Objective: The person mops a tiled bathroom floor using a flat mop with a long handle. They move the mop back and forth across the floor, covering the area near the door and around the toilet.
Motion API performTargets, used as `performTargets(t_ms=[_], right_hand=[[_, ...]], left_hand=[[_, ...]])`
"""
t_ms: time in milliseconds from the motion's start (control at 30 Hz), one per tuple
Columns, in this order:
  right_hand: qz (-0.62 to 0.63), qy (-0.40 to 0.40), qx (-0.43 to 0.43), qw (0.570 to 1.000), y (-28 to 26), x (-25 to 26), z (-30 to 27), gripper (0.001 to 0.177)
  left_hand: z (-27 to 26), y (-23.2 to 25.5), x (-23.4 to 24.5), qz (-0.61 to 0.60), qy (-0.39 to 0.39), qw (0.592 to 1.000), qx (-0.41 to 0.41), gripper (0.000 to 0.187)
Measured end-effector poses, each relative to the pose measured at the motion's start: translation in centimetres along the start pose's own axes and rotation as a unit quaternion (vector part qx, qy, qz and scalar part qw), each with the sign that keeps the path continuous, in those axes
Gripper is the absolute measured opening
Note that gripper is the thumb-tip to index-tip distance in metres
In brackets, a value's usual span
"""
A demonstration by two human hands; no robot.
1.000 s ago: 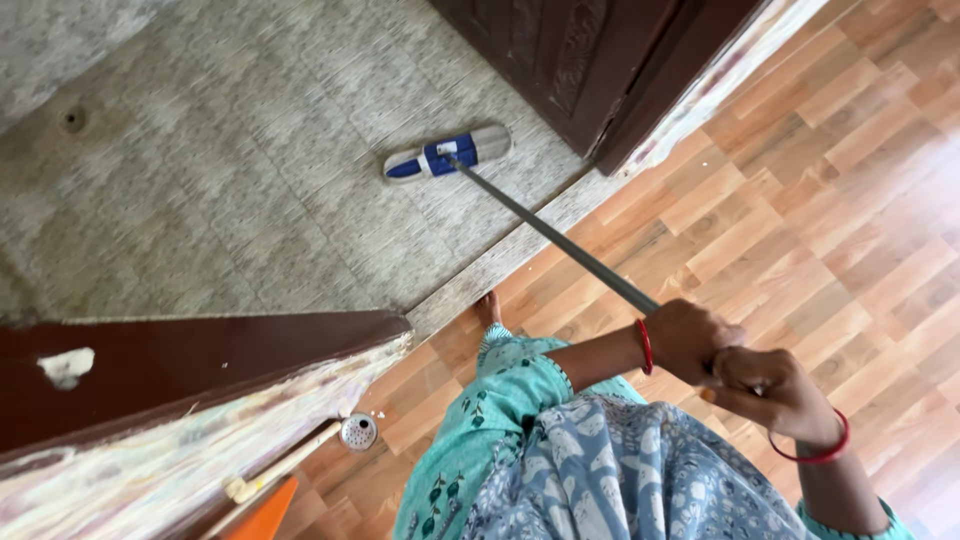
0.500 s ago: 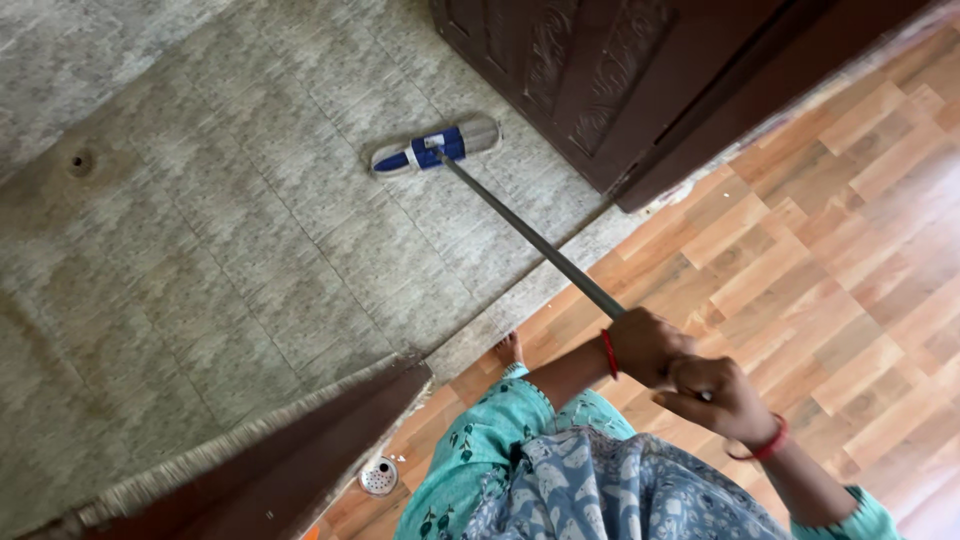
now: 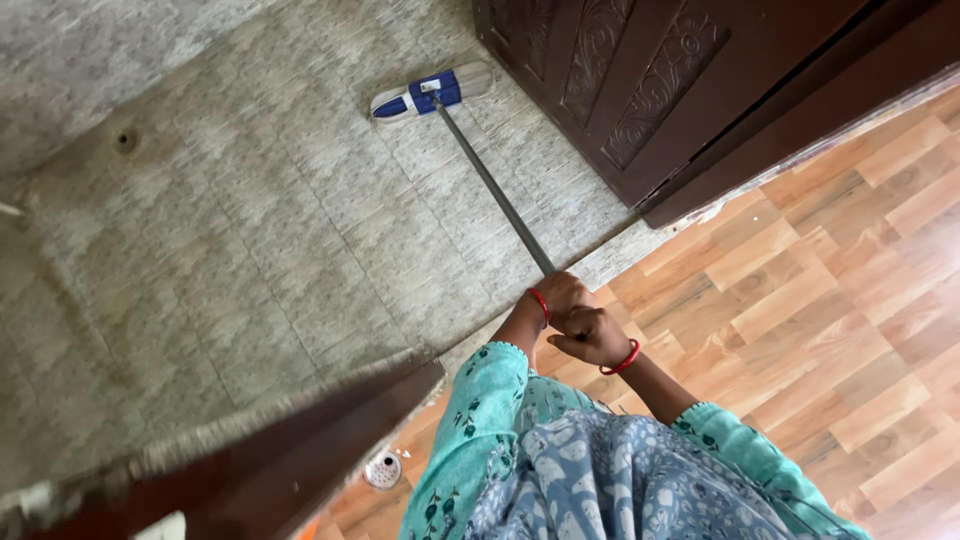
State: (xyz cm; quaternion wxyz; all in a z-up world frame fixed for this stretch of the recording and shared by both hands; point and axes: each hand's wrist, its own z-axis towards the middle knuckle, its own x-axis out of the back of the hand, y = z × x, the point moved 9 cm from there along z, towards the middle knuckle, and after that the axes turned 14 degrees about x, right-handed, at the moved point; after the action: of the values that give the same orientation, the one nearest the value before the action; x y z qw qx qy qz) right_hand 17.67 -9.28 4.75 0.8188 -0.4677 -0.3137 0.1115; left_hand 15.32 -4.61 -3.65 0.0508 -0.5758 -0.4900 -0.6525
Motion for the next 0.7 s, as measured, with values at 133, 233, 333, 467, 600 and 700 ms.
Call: performTargets(t_ms=[133,233,333,467,600,700], right_hand=[[0.015,-0.002,-0.018,1.0,-3.8,1.6,-7.3,0.029],[0.033,-0.001,-0.025,0.999,-7.2,4.2,-13.2,0.023],[0.068,0.005,-0.124,0.99,-9.1,7.4,-21.0,0.028],[0.124,0.018,-0.154,0.98,-14.4,13.4,-26.4,0.031],[0.191,0.058,-0.111,0.974,-20.3,18.5,-26.0,0.04],[0.198,0.059,-0.11,0.972,-21.2,18.6,-23.5,0.04]], left_hand=[[-1.5,7.8,-4.5,0.0,0.008,1.0,0.018,0.028],[-1.4,14.8,-6.6,-0.005,-0.01,0.999,0.032,0.037],[-1.5,22.6,-8.0,-0.024,-0.022,0.999,0.035,0.042],[-0.9,32.6,-6.8,-0.045,-0.022,0.999,-0.006,0.035],[0.1,36.9,-5.3,-0.059,-0.06,0.995,0.048,0.033],[0.1,36.2,-2.9,-0.128,-0.019,0.991,0.034,0.026]])
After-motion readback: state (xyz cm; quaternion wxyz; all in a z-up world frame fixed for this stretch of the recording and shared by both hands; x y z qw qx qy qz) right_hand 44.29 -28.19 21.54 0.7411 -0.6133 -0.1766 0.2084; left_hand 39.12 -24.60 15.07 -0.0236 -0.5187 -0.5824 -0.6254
